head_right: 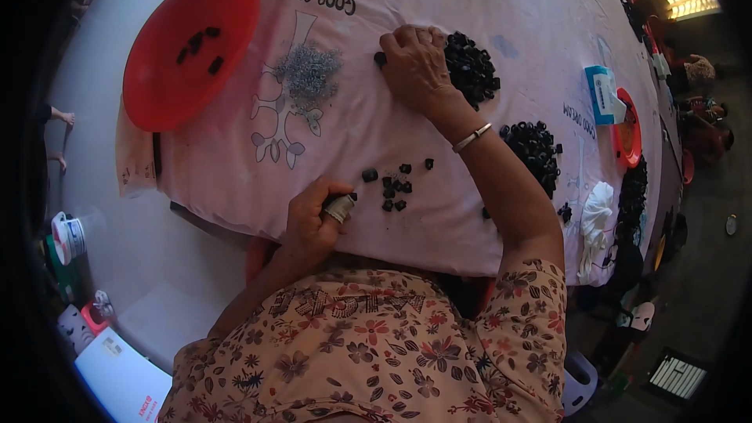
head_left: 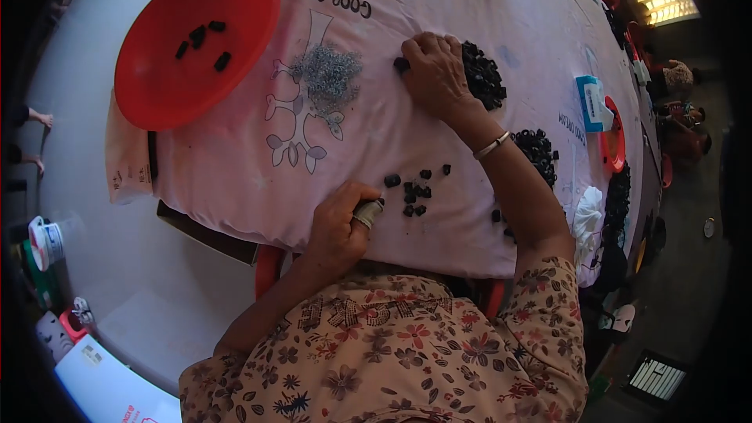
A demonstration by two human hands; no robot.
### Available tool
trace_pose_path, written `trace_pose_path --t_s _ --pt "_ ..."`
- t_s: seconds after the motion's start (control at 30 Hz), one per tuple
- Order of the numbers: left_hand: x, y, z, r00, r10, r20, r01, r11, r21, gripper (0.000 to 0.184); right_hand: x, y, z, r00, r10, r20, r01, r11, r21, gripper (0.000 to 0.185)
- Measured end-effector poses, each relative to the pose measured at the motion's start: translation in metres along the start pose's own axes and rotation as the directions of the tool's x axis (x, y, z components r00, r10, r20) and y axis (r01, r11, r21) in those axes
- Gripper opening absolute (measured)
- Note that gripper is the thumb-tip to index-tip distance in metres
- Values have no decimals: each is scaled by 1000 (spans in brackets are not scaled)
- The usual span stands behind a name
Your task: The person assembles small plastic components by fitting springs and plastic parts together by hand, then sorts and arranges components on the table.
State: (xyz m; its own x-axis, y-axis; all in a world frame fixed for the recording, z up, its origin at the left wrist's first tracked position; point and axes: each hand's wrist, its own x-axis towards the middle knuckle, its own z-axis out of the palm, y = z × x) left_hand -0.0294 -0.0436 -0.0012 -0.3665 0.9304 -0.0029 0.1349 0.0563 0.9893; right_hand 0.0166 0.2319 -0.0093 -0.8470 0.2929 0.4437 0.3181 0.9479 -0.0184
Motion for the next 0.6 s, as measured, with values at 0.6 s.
trace_pose_path --t_s 0.6 --pt "6 -8 6 994 -103 -16 102 993 -52 16 -135 -16 -96 943 332 -4 -331 937 -117 51"
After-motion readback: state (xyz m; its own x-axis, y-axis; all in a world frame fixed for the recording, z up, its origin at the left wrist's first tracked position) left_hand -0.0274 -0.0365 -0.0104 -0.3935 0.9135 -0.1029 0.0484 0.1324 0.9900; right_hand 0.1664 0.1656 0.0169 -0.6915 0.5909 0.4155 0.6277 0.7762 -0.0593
